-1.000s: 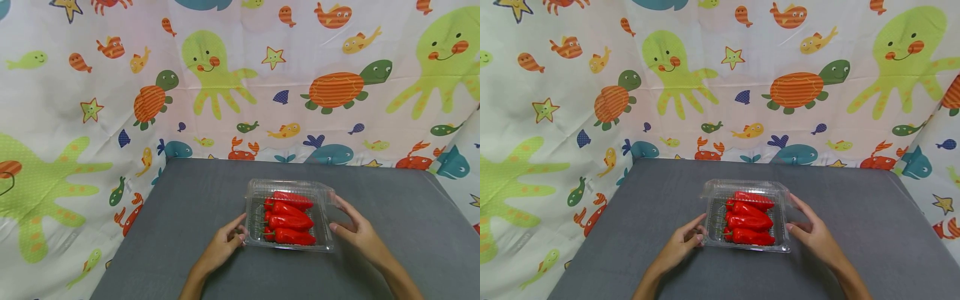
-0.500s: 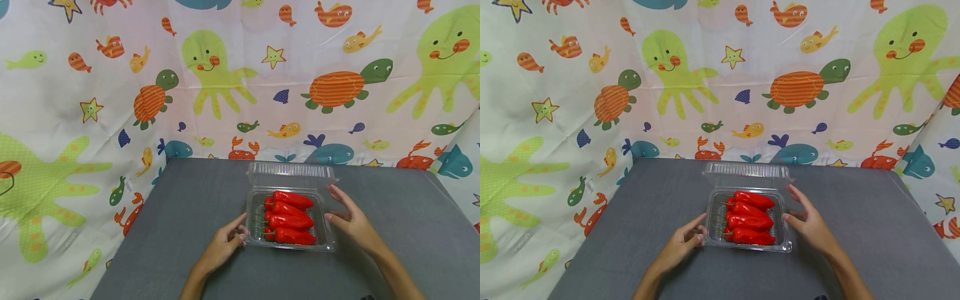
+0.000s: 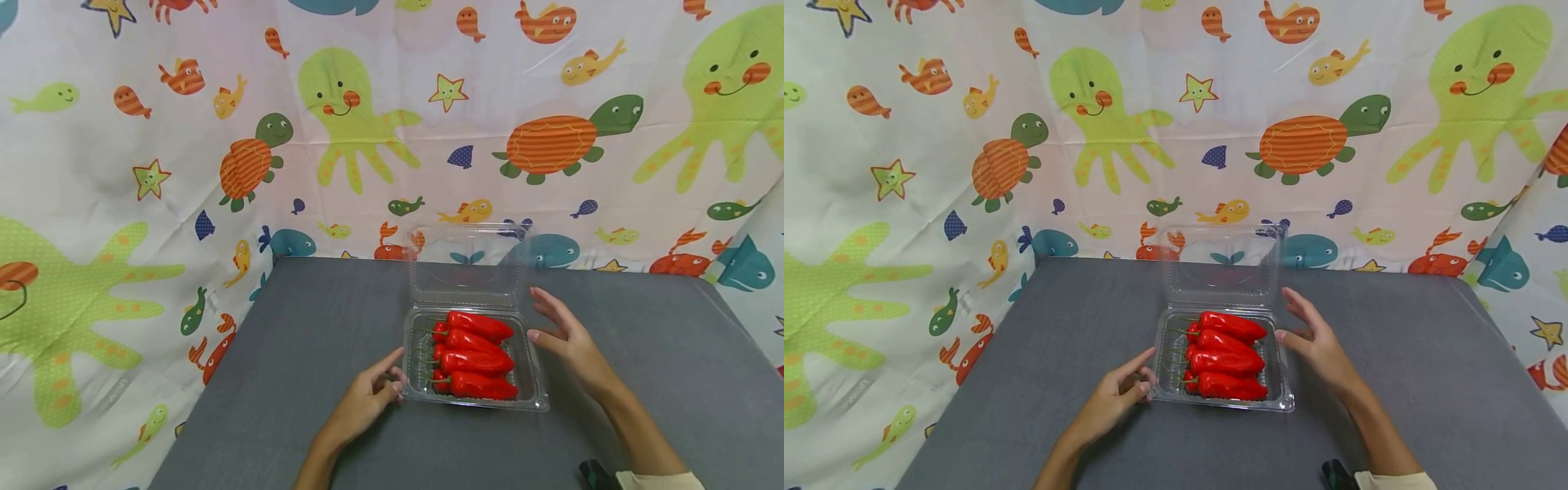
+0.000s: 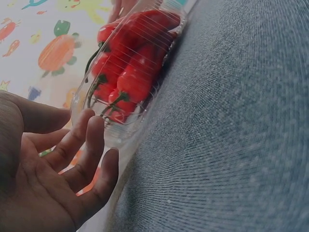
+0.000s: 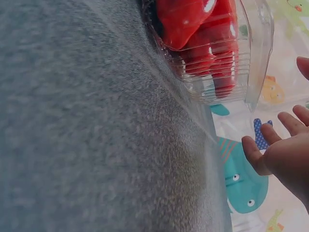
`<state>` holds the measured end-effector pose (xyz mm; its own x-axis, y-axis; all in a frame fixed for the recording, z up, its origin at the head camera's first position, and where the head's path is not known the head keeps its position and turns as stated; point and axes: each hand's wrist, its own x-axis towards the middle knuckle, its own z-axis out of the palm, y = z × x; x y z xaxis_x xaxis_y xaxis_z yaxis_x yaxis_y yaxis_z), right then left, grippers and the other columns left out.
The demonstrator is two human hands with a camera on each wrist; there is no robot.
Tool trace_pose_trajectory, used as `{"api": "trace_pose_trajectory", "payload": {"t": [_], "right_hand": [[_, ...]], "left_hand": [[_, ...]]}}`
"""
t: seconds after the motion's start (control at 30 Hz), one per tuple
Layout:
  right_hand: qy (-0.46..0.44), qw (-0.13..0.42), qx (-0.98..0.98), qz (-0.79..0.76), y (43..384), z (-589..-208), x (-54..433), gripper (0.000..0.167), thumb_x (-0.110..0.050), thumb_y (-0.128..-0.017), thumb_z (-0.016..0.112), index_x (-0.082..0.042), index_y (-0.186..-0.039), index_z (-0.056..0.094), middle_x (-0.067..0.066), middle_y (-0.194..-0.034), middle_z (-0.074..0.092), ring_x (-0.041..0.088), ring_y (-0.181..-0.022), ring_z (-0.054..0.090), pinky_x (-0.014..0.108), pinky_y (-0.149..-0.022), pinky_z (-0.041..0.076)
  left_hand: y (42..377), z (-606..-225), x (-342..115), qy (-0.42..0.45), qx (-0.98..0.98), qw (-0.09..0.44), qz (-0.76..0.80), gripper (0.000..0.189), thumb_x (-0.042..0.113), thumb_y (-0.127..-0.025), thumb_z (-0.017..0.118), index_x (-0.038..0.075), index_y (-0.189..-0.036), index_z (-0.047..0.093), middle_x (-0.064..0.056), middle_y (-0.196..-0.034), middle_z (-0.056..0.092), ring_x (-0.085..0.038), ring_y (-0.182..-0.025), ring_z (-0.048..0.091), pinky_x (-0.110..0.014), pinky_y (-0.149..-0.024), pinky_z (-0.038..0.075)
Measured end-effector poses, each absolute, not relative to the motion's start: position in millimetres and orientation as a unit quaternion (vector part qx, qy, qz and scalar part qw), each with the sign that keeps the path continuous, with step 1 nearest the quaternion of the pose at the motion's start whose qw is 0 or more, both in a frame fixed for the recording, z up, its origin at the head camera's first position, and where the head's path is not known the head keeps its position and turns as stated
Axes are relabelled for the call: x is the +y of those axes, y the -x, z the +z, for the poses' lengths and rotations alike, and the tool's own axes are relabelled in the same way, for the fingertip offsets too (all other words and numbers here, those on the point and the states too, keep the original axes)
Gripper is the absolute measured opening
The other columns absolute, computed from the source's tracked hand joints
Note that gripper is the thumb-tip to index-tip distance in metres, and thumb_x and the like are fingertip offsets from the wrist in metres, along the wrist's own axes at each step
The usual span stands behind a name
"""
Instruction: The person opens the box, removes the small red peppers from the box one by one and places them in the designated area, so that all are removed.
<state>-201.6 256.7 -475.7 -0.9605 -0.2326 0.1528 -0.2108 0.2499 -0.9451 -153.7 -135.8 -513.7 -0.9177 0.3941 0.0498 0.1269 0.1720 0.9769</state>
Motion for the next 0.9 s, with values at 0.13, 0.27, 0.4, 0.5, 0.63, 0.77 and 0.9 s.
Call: {"api": "trace_pose_trajectory", "payload": {"t": [0.13, 0.27, 0.4, 0.5, 0.63, 0.77, 0.9], "right_hand": [[0.132, 0.022, 0.767, -0.627, 209.6, -477.3, 256.1, 0.073, -0.016, -0.107, 0.060, -0.014, -0.170, 0.024, 0.017, -0.174, 0.021, 0.037, -0.151, 0.026, 0.016, -0.100, 0.041], [0.133, 0.024, 0.746, -0.652, 217.4, -481.9, 258.5, 0.070, -0.015, -0.107, 0.058, -0.011, -0.169, 0.024, 0.020, -0.173, 0.021, 0.027, -0.146, 0.033, 0.016, -0.101, 0.042], [0.144, 0.033, 0.721, -0.677, 222.8, -485.7, 261.2, 0.069, -0.012, -0.109, 0.055, -0.006, -0.168, 0.022, 0.023, -0.173, 0.018, 0.018, -0.142, 0.042, 0.016, -0.100, 0.046], [0.153, 0.043, 0.700, -0.696, 224.5, -487.7, 262.8, 0.068, -0.011, -0.109, 0.053, -0.004, -0.168, 0.020, 0.024, -0.172, 0.017, 0.012, -0.140, 0.047, 0.020, -0.101, 0.049], [0.157, 0.057, 0.682, -0.712, 226.1, -491.1, 264.0, 0.065, -0.011, -0.110, 0.050, -0.006, -0.168, 0.021, 0.022, -0.171, 0.018, 0.009, -0.138, 0.049, 0.023, -0.101, 0.051], [0.144, 0.071, 0.683, -0.713, 227.5, -492.8, 263.7, 0.063, -0.015, -0.111, 0.050, -0.011, -0.168, 0.023, 0.024, -0.171, 0.014, 0.009, -0.137, 0.049, 0.024, -0.100, 0.052], [0.125, 0.081, 0.690, -0.708, 228.1, -493.6, 263.4, 0.065, -0.018, -0.111, 0.050, -0.012, -0.169, 0.020, 0.027, -0.172, 0.009, 0.010, -0.137, 0.047, 0.025, -0.099, 0.053]], "left_hand": [[154.6, -515.4, -135.5, -0.176, 0.757, 0.104, 0.620, 0.060, 0.005, -0.104, 0.062, 0.005, -0.161, 0.044, -0.020, -0.117, 0.067, -0.022, -0.090, 0.069, -0.030, -0.084, 0.057], [155.5, -517.3, -135.6, -0.179, 0.755, 0.101, 0.623, 0.060, 0.003, -0.104, 0.061, 0.004, -0.161, 0.043, -0.021, -0.116, 0.066, -0.021, -0.088, 0.069, -0.032, -0.085, 0.059], [155.2, -517.0, -135.7, -0.179, 0.754, 0.099, 0.624, 0.060, 0.002, -0.103, 0.061, 0.004, -0.161, 0.044, -0.020, -0.115, 0.065, -0.019, -0.087, 0.068, -0.034, -0.085, 0.059], [154.9, -516.5, -135.4, -0.179, 0.754, 0.098, 0.624, 0.060, 0.001, -0.103, 0.062, 0.003, -0.160, 0.044, -0.020, -0.115, 0.064, -0.021, -0.088, 0.068, -0.036, -0.086, 0.060], [154.9, -516.9, -135.5, -0.181, 0.753, 0.097, 0.626, 0.060, 0.001, -0.103, 0.062, 0.004, -0.160, 0.044, -0.021, -0.115, 0.063, -0.025, -0.088, 0.068, -0.037, -0.086, 0.060], [155.4, -517.4, -135.4, -0.185, 0.753, 0.096, 0.625, 0.060, 0.000, -0.103, 0.062, 0.003, -0.160, 0.044, -0.020, -0.115, 0.063, -0.023, -0.088, 0.068, -0.037, -0.086, 0.060], [155.7, -517.9, -135.3, -0.188, 0.753, 0.093, 0.624, 0.060, 0.001, -0.103, 0.062, 0.003, -0.160, 0.044, -0.020, -0.115, 0.064, -0.020, -0.087, 0.067, -0.036, -0.086, 0.059]]}}
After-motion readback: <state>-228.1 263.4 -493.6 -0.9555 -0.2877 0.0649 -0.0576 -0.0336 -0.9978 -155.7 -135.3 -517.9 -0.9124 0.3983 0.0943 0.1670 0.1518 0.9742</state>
